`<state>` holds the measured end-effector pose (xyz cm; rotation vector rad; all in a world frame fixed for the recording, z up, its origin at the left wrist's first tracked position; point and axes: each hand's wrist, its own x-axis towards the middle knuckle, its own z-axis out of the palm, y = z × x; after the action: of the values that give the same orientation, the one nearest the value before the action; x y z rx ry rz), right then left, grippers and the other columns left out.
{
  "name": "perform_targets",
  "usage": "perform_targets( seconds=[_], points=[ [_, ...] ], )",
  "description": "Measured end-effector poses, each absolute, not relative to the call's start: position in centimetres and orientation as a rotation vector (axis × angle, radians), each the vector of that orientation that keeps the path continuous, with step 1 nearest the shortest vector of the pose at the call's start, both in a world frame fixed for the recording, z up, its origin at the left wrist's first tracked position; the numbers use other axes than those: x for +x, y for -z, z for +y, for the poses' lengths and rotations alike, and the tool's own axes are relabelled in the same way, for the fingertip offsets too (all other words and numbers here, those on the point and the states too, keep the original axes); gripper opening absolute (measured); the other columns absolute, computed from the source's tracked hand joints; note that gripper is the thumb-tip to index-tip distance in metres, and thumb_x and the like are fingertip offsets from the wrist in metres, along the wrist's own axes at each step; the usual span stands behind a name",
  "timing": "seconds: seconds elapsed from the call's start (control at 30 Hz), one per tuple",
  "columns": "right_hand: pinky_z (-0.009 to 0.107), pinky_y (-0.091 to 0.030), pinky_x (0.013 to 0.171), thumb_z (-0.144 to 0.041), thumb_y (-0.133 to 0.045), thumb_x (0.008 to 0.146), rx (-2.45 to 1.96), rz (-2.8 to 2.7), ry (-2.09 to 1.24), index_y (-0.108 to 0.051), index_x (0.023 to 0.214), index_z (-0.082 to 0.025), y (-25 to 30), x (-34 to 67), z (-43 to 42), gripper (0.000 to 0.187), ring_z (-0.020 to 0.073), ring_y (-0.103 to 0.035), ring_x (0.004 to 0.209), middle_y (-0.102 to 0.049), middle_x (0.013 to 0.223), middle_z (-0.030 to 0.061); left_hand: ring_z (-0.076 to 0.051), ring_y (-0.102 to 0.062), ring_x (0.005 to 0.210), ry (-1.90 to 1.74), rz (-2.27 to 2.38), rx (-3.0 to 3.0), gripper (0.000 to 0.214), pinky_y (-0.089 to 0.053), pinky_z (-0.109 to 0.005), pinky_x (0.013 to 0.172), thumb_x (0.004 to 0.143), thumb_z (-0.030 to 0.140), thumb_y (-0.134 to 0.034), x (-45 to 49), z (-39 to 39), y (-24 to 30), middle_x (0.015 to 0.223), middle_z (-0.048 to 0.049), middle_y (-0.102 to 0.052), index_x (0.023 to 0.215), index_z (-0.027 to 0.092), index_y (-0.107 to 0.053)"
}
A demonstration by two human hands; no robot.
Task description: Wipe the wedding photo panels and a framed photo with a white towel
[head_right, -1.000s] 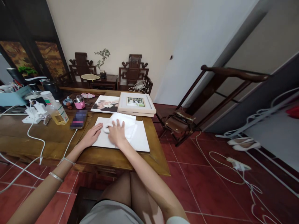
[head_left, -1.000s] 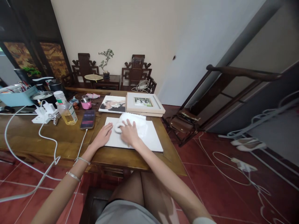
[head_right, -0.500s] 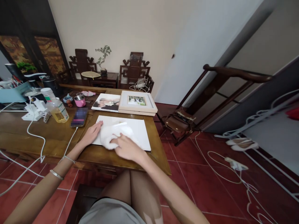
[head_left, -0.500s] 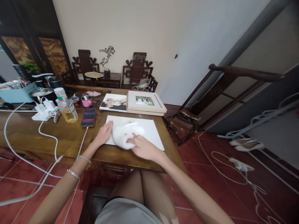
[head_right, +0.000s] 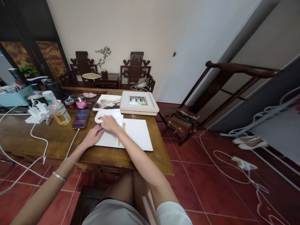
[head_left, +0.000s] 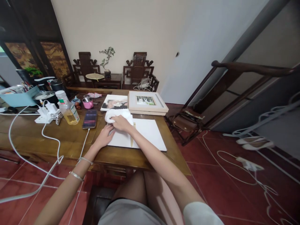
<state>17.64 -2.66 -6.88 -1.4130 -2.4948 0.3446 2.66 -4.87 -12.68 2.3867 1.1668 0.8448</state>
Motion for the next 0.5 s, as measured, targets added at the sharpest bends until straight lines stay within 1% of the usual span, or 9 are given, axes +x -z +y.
perform_targets(
  seconds=[0.07, 0.17, 0.27, 0.33, 0.4, 0.5],
  points=[
    [0.030, -0.035, 0.096, -0.008, -0.038, 0.078, -1.467, -2.439, -0.343, -0.060, 0.115, -0.016, 7.1, 19.4, -2.6, 0.044, 0.0245, -0.054, 0.109, -0.060, 0.126, 0.0050, -0.027, -0.043, 0.129, -0.843, 1.189, 2.370, 0.042, -0.027, -0.046, 0.111, 0.087, 0.032, -0.043, 2.6, -4.8, 13.0, 0.134, -0.0133, -0.052, 0.121, 0.012, -0.057],
    [0.030, -0.038, 0.094, -0.010, -0.040, 0.077, -1.559, -2.363, -0.329, -0.064, 0.112, -0.018, 7.2, 24.0, -3.1, 0.043, 0.0250, -0.056, 0.108, -0.062, 0.123, 0.0037, -0.025, -0.039, 0.132, -0.842, 1.194, 2.358, 0.045, -0.025, -0.045, 0.112, 0.088, 0.032, -0.042, 2.5, -4.6, 13.4, 0.138, -0.0149, -0.047, 0.124, 0.010, -0.055],
    [0.035, -0.038, 0.096, -0.012, -0.037, 0.078, -1.663, -2.285, -0.289, -0.062, 0.114, -0.014, 7.6, 29.0, -4.5, 0.044, 0.0272, -0.054, 0.111, -0.061, 0.125, 0.0074, -0.024, -0.038, 0.132, -0.836, 1.186, 2.366, 0.045, -0.025, -0.044, 0.112, 0.088, 0.033, -0.040, 2.4, -4.7, 13.6, 0.138, -0.0151, -0.047, 0.124, 0.010, -0.055],
    [0.040, -0.036, 0.099, -0.011, -0.037, 0.077, -1.718, -2.249, -0.257, -0.062, 0.113, -0.013, 8.1, 31.5, -6.0, 0.044, 0.0287, -0.052, 0.115, -0.061, 0.124, 0.0098, -0.023, -0.038, 0.133, -0.828, 1.185, 2.371, 0.045, -0.025, -0.044, 0.112, 0.088, 0.033, -0.040, 2.4, -4.7, 13.5, 0.139, -0.0146, -0.046, 0.125, 0.011, -0.054],
    [0.046, -0.031, 0.103, -0.008, -0.039, 0.073, -1.733, -2.263, -0.228, -0.063, 0.110, -0.013, 8.8, 32.8, -8.3, 0.045, 0.0299, -0.046, 0.122, -0.060, 0.125, 0.0110, -0.024, -0.037, 0.133, -0.819, 1.189, 2.374, 0.046, -0.025, -0.045, 0.112, 0.088, 0.033, -0.040, 2.4, -4.8, 13.4, 0.139, -0.0145, -0.045, 0.125, 0.011, -0.054],
    [0.054, -0.019, 0.109, -0.003, -0.039, 0.066, -1.646, -2.381, -0.203, -0.064, 0.104, -0.013, 9.5, 33.0, -13.0, 0.047, 0.0287, -0.028, 0.136, -0.054, 0.131, 0.0119, -0.024, -0.036, 0.134, -0.801, 1.202, 2.378, 0.047, -0.024, -0.045, 0.113, 0.088, 0.033, -0.039, 2.5, -4.9, 13.3, 0.141, -0.0141, -0.044, 0.128, 0.012, -0.051]
  ],
)
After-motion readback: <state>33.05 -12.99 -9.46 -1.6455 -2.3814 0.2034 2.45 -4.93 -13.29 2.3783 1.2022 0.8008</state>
